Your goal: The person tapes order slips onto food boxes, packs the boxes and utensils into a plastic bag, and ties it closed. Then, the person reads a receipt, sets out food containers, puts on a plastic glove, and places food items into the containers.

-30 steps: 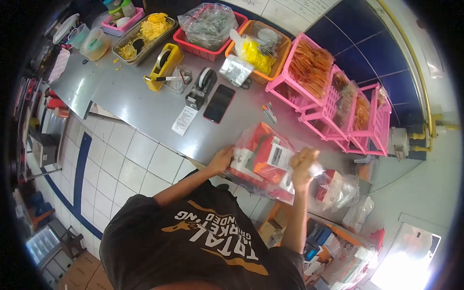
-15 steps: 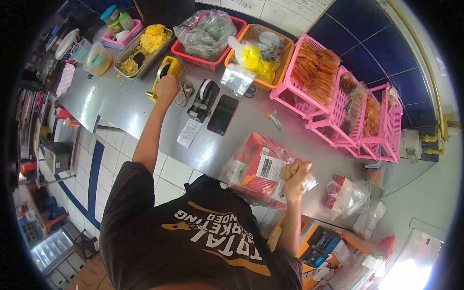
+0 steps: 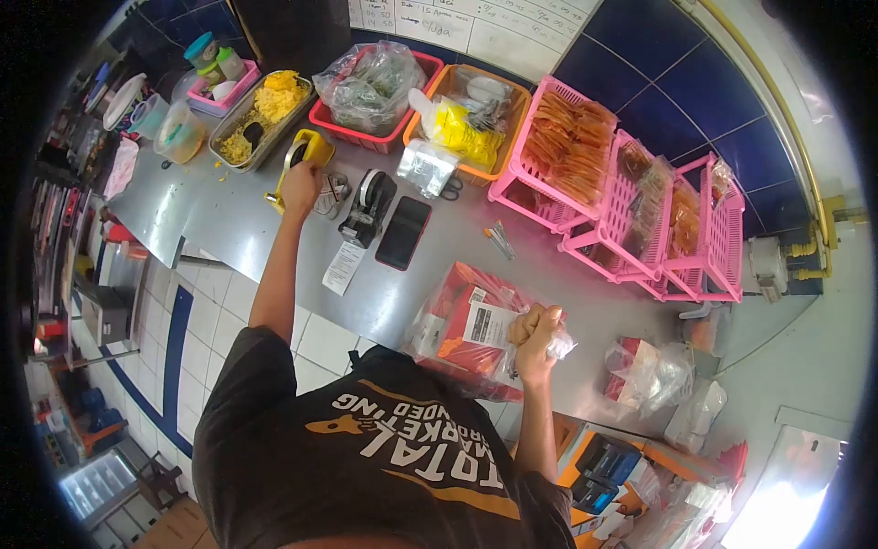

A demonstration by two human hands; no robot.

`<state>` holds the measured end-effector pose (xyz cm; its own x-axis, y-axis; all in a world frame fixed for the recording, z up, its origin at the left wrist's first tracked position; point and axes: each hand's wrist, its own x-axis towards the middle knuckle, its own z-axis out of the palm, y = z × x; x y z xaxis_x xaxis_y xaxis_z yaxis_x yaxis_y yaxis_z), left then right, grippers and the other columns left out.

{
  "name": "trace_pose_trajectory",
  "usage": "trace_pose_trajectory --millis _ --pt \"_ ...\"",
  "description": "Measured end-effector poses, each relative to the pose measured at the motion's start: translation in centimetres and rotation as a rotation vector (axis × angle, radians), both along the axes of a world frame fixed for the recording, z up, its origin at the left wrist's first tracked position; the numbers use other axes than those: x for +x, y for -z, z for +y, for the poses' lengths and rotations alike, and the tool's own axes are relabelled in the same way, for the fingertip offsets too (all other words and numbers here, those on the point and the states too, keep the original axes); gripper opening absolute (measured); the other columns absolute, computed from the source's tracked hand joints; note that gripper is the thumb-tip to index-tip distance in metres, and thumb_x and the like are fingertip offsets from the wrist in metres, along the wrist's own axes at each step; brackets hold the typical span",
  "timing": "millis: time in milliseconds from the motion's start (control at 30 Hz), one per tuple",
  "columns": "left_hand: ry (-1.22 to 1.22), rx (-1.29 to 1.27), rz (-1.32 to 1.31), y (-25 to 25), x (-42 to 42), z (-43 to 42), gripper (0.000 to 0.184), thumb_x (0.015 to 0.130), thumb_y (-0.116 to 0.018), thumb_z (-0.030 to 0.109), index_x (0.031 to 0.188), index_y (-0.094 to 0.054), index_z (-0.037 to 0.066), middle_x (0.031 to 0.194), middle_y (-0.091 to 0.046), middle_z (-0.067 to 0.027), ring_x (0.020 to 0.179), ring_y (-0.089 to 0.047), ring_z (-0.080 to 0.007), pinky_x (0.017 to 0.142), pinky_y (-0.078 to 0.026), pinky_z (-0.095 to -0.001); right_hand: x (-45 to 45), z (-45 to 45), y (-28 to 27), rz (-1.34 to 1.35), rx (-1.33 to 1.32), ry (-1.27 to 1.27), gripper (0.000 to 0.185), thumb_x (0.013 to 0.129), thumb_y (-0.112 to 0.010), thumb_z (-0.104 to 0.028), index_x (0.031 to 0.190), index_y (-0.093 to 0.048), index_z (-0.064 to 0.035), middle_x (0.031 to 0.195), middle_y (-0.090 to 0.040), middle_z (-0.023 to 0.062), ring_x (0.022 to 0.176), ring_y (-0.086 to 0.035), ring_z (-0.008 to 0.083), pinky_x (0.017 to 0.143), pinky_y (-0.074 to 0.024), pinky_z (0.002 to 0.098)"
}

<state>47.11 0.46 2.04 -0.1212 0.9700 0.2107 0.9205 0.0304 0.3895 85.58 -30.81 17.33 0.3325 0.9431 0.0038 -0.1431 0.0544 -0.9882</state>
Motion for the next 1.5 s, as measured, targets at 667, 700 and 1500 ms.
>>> trace_pose_trajectory --millis 667,700,1500 --pt "0.032 0.342 -1.265 -2.0 -1.1 -5.3 0.013 0.097 -0.064 0.010 0.100 -0.065 -0.002 0.088 -0.071 -0.0096 0.078 -0.070 -0.0158 0.076 -0.057 -0.0272 2.4 3.5 -3.4 0.184 -0.056 -0.340 0.060 0.105 -0.029 -0.060 0.065 -0.025 -0.0148 0.050 -0.019 -0.0037 0.042 -0.015 0.0082 0.043 -0.0153 0.0291" --pt "0.017 0.300 -1.318 -3.1 -0.6 -6.1 0.013 0.097 -0.063 0.010 0.101 -0.064 -0.003 0.087 -0.071 -0.0106 0.079 -0.070 -0.0168 0.075 -0.057 -0.0274 2.7 3.5 -3.6 0.197 -0.056 -0.357 0.061 0.104 -0.029 -0.061 0.065 -0.024 -0.0150 0.049 -0.019 -0.0037 0.042 -0.014 0.0081 0.042 -0.0145 0.0294" --pt "-0.190 -0.221 -1.334 5.0 7.6 -21.4 0.014 0.095 -0.066 0.011 0.096 -0.067 -0.003 0.086 -0.070 -0.0101 0.076 -0.067 -0.0147 0.070 -0.057 -0.0275 3.3 2.2 -1.6 0.068 -0.081 -0.293 0.058 0.106 -0.030 -0.056 0.065 -0.028 -0.0150 0.051 -0.021 -0.0044 0.044 -0.018 0.0073 0.044 -0.0172 0.0278"
